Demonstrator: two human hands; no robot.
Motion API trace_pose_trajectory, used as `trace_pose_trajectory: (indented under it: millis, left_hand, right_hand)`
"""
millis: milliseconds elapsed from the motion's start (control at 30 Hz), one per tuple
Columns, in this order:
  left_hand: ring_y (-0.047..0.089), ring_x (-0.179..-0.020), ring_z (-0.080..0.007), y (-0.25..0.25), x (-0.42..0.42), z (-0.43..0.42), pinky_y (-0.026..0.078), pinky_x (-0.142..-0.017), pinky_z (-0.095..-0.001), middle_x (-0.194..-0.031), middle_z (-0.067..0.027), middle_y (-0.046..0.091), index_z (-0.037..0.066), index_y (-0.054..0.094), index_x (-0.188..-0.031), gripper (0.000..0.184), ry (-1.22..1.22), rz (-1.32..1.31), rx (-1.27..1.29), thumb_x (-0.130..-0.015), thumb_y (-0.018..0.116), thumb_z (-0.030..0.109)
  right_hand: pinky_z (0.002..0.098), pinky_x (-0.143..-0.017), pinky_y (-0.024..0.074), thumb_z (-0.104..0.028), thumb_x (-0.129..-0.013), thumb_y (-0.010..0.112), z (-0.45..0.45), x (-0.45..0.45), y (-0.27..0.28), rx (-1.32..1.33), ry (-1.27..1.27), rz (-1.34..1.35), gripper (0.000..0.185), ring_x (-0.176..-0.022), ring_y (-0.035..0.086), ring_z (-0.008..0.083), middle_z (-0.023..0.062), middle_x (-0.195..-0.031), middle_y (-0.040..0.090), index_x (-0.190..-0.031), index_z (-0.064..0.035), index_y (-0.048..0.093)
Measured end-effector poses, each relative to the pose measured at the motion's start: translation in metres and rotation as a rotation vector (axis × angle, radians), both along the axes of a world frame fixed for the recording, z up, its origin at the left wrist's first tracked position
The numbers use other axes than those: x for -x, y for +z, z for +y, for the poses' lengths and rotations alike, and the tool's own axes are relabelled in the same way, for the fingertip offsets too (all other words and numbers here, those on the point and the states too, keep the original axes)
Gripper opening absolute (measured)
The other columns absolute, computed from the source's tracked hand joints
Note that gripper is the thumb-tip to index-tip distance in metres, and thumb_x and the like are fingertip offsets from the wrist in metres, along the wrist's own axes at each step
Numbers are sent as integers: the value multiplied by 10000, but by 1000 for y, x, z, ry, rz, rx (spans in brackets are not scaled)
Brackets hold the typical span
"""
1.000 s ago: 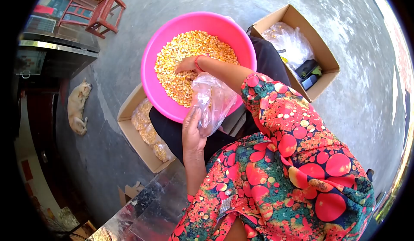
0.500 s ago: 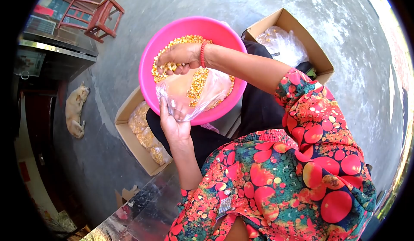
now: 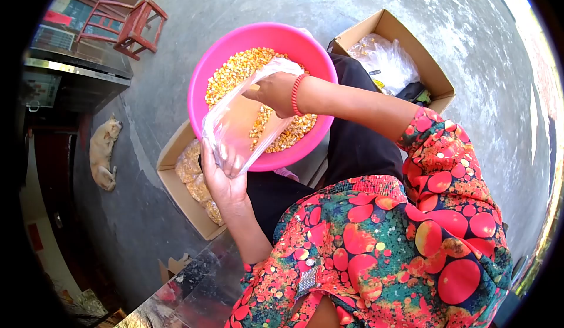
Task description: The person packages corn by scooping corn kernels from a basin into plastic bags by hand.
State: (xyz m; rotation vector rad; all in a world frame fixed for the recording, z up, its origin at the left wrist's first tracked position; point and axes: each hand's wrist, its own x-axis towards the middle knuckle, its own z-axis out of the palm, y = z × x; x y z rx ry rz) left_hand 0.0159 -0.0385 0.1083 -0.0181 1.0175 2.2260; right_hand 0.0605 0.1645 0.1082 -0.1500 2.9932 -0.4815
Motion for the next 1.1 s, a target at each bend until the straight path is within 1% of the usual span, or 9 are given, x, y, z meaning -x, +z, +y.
trace_pose_trajectory:
  millis: [100, 133, 300, 467, 533, 600, 800, 900, 1100]
  left_hand:
    - [243, -377, -48, 21, -8, -2, 168, -336, -191, -552, 15, 380, 77, 454, -801, 212, 41, -11, 42, -921, 418, 248]
    - [239, -368, -31, 15, -7, -8, 179, -339, -178, -569, 8, 411, 78, 503, -1036, 217, 2, 25, 13, -910, 437, 242]
    - [260, -371, -36, 0, -11, -8, 195, -338, -182, -578, 12, 418, 68, 510, -1019, 218, -13, 19, 129, -909, 433, 240]
    - [301, -371, -39, -3, -23, -8, 197, -329, -186, -616, 6, 469, 52, 501, -1069, 252, -88, -52, 213, -907, 433, 233]
    - [336, -376, -46, -13, -31, -11, 206, -319, -193, -637, -15, 505, 45, 505, -1045, 244, -218, -51, 89, -898, 449, 231]
    - [338, -377, -44, -11, -42, -2, 200, -319, -187, -620, -17, 500, 42, 502, -1084, 256, -224, -82, 203, -903, 438, 212]
    - [306, -390, -23, -26, -55, -1, 192, -337, -163, -636, 13, 481, 61, 454, -1216, 335, -371, -147, 132, -917, 412, 207]
    - [274, -365, -34, -22, -56, 2, 185, -322, -167, -576, 1, 460, 69, 495, -1131, 270, -364, -215, 182, -916, 405, 205]
    - [282, -367, -36, -20, -54, -1, 190, -325, -168, -591, 1, 466, 71, 514, -1059, 228, -344, -218, 167, -910, 413, 211]
  right_hand:
    - [405, -733, 442, -24, -593, 648, -5, -22, 22, -29, 16, -16, 673, -834, 578, 319, 168, -818, 595, -1219, -52, 402]
    - [401, -728, 443, -32, -595, 655, -6, -27, 29, -29, 16, -55, 670, -838, 577, 318, 169, -821, 595, -1216, -57, 404]
    - [409, -723, 437, -103, -704, 602, -1, -32, 21, 79, 264, -298, 350, -813, 579, 329, 172, -847, 601, -1044, -44, 547]
    - [174, -435, 365, -187, -817, 548, 32, -2, 16, 1366, 106, -264, 175, -565, 520, 67, 29, -695, 559, -873, -28, 595]
    - [209, -432, 371, -199, -826, 530, 61, 37, -44, 739, 134, 451, 166, -536, 502, 72, 24, -723, 558, -818, -41, 579]
    - [257, -453, 408, -202, -832, 511, 74, 51, -52, 995, -467, -175, 165, -497, 486, 91, 13, -661, 566, -807, -55, 581]
    - [385, -504, 492, -232, -808, 420, 74, 91, -149, 45, -308, -170, 302, -611, 626, 244, 160, -767, 618, -954, -30, 591]
    - [374, -679, 490, -306, -807, 468, 34, 86, -126, 622, -566, -440, 366, -731, 608, 271, 145, -770, 607, -982, -10, 591]
    - [339, -541, 475, -346, -800, 537, -5, 102, -160, 1051, -476, -398, 343, -624, 573, 211, 79, -837, 584, -966, -49, 587]
